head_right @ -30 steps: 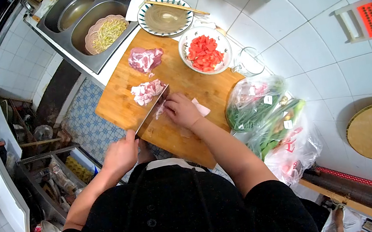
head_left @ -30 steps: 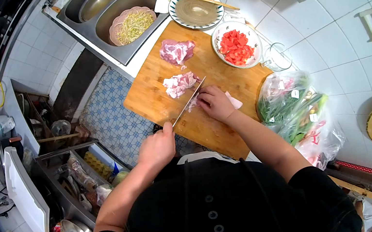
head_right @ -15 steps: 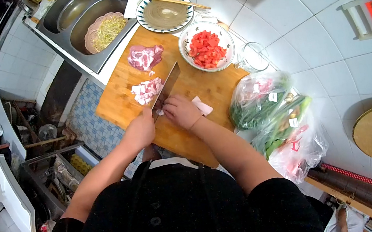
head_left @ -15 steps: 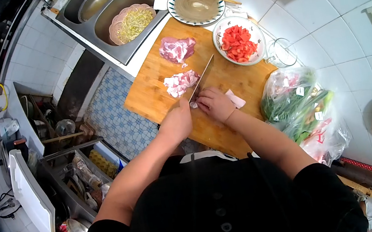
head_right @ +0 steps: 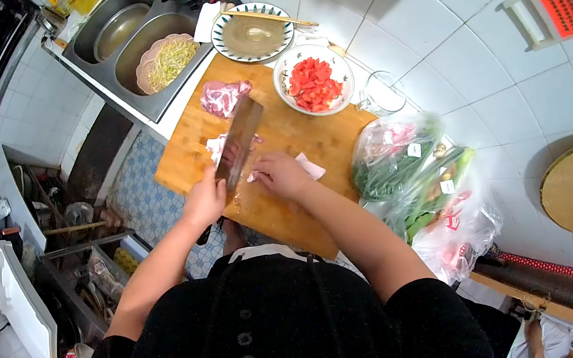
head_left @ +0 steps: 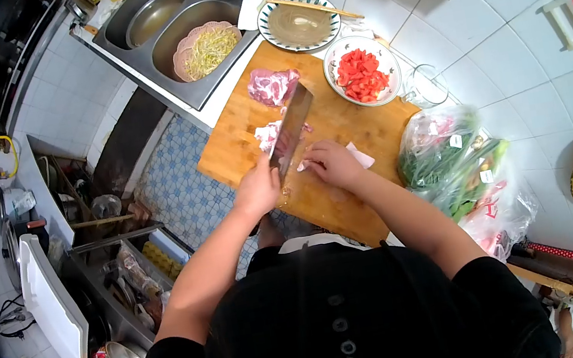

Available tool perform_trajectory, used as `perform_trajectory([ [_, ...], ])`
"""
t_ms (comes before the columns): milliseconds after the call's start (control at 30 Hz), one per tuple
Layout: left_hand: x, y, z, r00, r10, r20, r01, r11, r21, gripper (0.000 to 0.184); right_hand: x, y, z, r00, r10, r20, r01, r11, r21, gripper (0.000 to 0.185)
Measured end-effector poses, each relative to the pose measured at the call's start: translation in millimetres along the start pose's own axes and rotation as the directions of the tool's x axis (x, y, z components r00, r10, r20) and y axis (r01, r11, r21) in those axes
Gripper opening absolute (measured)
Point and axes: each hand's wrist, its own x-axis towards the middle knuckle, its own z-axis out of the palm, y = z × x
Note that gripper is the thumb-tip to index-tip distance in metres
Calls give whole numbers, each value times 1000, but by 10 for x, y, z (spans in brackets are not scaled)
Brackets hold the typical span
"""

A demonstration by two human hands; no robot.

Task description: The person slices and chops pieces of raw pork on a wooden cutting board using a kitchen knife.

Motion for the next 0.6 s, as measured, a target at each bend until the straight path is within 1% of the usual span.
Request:
perform_trajectory([
  [100,-94,-143,-66,992,84,-93,-97,986,-139,29,-99,-134,-187,989,125,-80,-116,987,112,14],
  [133,-141,-151,-104,984,132,-117,-146,982,-119,27,-143,-121,-224,976,185,-114,-173,979,105,14],
  [200,-233,-164,-154,987,161,0,-161,985,-58,25,-246,-67,-317,938,297,-177,-284,954,99,13],
  [300,-380,-129,-160,971,170,166,-182,981,61,24,-344,100,-459,863,348,-365,-348,935,68,12],
  [333,-401,-147,-134,963,162,217,-186,978,98,24,-349,88,-533,835,439,-331,-401,898,178,12],
  [367,-408,-163,-116,952,151,266,-192,972,135,24,-341,117,-547,834,442,-330,-407,897,171,13],
  [400,-399,-177,-112,956,140,259,-184,971,156,23,-325,163,-553,833,444,-331,-413,896,163,14],
  [500,-317,-240,-228,978,167,125,-192,956,223,20,-221,229,-519,831,439,-342,-417,898,140,16],
  [533,-282,-199,-311,982,139,126,-173,933,315,16,-178,226,-501,830,437,-345,-418,899,133,16],
  [600,-239,-276,-381,971,236,43,-233,883,407,14,-81,163,-504,826,497,-266,-463,867,183,17],
])
